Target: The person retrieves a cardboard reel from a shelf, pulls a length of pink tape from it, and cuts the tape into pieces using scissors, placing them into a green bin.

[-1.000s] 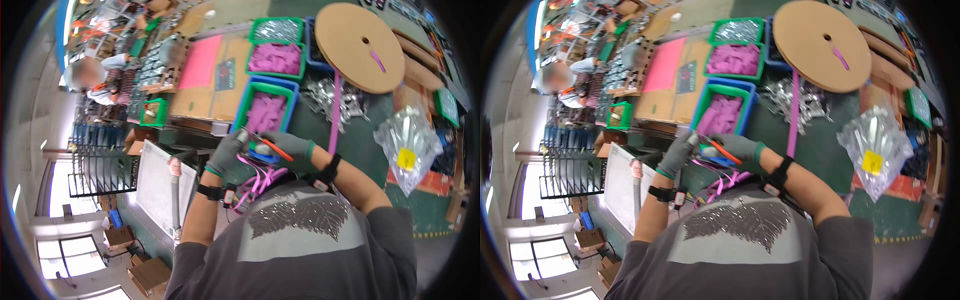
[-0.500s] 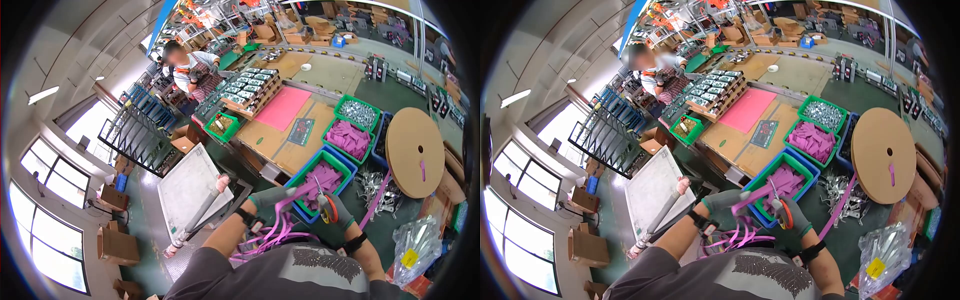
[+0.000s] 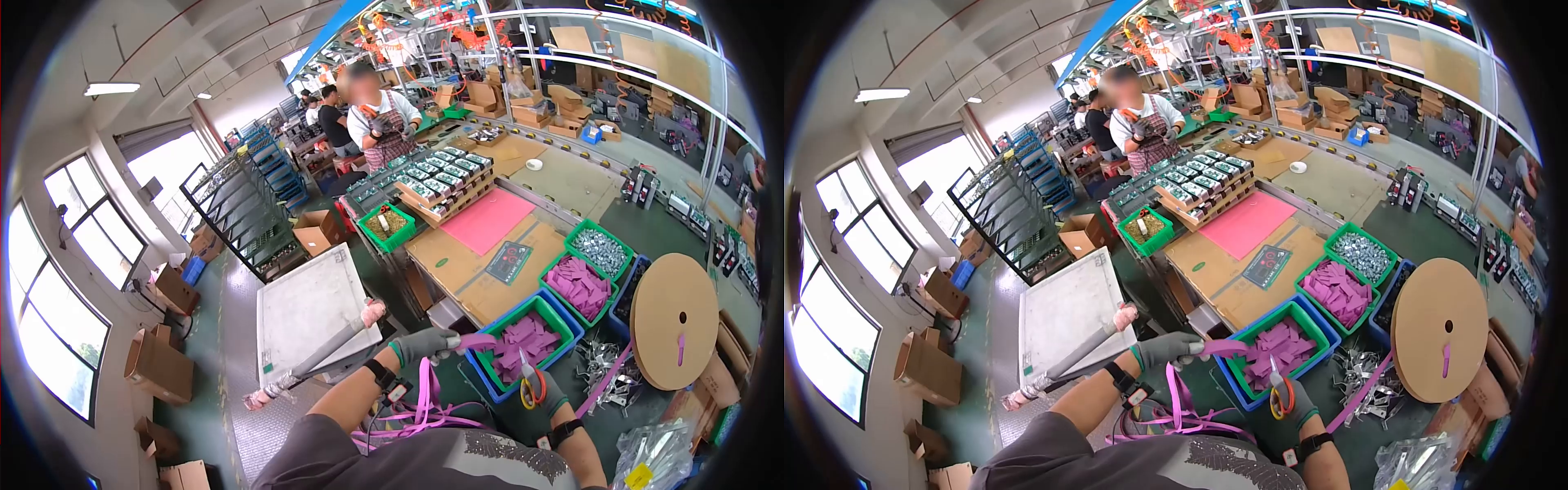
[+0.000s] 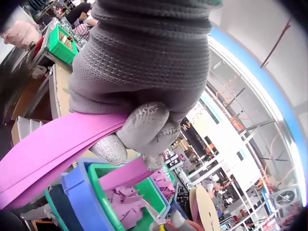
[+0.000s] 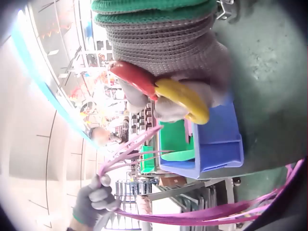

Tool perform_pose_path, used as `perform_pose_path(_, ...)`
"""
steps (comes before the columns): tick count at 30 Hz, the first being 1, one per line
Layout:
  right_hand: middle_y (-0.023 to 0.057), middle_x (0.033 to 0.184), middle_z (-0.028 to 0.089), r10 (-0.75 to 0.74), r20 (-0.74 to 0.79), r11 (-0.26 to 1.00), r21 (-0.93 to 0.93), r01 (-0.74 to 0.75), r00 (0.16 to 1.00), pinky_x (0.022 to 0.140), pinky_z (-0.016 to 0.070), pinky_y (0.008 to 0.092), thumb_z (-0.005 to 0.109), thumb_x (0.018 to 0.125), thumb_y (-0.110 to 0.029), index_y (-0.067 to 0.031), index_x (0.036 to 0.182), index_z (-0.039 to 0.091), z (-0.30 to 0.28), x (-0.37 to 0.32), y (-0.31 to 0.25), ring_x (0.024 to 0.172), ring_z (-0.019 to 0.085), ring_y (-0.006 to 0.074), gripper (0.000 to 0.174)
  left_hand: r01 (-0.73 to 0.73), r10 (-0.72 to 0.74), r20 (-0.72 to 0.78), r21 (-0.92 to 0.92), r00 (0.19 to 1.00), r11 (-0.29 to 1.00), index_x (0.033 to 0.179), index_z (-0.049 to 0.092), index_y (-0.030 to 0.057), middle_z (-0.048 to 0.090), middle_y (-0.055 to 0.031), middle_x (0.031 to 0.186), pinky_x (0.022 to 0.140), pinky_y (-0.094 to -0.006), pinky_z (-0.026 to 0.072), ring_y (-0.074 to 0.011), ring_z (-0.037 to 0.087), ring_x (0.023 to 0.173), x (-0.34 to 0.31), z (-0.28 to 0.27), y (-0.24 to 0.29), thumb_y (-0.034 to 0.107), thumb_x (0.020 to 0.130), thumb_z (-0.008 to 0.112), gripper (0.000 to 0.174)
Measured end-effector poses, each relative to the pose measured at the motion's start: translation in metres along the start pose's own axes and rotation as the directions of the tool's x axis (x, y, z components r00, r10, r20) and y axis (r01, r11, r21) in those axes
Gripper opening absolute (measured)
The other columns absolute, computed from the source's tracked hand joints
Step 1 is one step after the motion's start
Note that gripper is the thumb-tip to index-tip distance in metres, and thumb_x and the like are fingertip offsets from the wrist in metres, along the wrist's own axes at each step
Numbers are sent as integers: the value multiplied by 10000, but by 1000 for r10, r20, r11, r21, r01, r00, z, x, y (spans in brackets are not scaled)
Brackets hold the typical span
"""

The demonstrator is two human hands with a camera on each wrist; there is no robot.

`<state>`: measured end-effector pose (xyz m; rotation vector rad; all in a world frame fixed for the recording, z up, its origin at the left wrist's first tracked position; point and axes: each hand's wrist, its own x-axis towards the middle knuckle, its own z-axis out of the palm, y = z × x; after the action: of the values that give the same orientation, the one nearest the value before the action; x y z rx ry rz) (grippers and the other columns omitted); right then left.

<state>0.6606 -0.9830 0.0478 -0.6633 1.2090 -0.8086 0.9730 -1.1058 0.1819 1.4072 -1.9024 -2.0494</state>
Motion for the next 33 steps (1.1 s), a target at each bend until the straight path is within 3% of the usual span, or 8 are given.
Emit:
perform_pose_path(5, 58, 818, 616, -192, 456, 979, 23, 204, 869, 615, 468, 251, 621, 912, -420, -17, 1178, 513, 7, -9, 2, 722, 602, 129, 495, -229, 210, -99, -239, 973, 944, 1084, 567, 47, 363, 64, 653, 510, -215, 310, -45, 320, 546, -21, -8, 54, 327, 994, 526, 297)
perform_pose_path(9, 37, 1059, 577, -384, 549, 918, 139, 372, 743, 826, 458, 213, 723, 853, -316, -14, 1306, 450, 42, -41, -31, 998, 560, 100, 609, -311, 316, -33, -292, 948, 904, 1022, 537, 63, 377, 56, 659, 499, -219, 311, -50, 325, 533, -22, 3, 75, 331, 990, 535, 270)
perform_pose_path(16, 43, 1062, 585, -271, 501, 960, 84, 266, 822, 854, 454, 223, 678, 893, -293, -29, 1312, 460, 59, -41, -47, 999, 562, 107, 541, -270, 298, 125, -203, 946, 941, 985, 511, 94, 333, 65, 636, 478, -221, 279, -48, 315, 526, -6, 22, 50, 374, 996, 516, 281)
perform_pose_path(17, 98, 1102, 611, -357, 515, 905, -18, 426, 779, 918, 457, 289, 588, 950, -307, -32, 1357, 434, 56, -38, -47, 1048, 605, 177, 515, -249, 283, 146, -213, 948, 945, 1004, 525, 89, 334, 67, 633, 482, -219, 278, -47, 315, 529, -6, 23, 43, 380, 999, 508, 292)
perform_pose_path(20, 95, 1114, 604, -338, 473, 921, -11, 389, 813, 920, 455, 299, 637, 914, -355, -29, 1366, 424, 52, -38, -46, 1054, 593, 170, 596, -212, 262, 204, -236, 943, 948, 1079, 551, 77, 338, 69, 630, 491, -217, 280, -45, 312, 532, -7, 26, 24, 394, 1003, 493, 332)
perform_pose_path(27, 50, 1169, 576, -492, 399, 801, -142, 582, 774, 943, 432, 278, 611, 928, -162, -23, 1361, 441, 52, -37, -43, 1084, 531, 127, 486, -285, 302, 43, -227, 952, 931, 1053, 570, 52, 388, 46, 624, 486, -238, 336, -63, 368, 529, -2, 34, -3, 386, 999, 503, 345)
perform_pose_path(28, 23, 1109, 569, -380, 386, 867, -169, 469, 841, 868, 450, 273, 696, 879, -336, -25, 1309, 480, 44, -22, -30, 1003, 519, 122, 573, -359, 356, -42, -121, 933, 926, 1037, 582, 44, 413, 40, 618, 487, -243, 348, -65, 392, 530, 2, 34, -5, 388, 991, 518, 353)
perform_pose_path(33, 33, 1025, 556, -370, 432, 879, -123, 460, 823, 784, 458, 279, 675, 895, -352, -9, 1235, 495, 42, -39, -42, 920, 507, 107, 515, -219, 245, 60, -281, 968, 934, 1057, 576, 31, 411, 52, 586, 513, -236, 373, -48, 365, 467, -7, 36, 15, 415, 965, 553, 396)
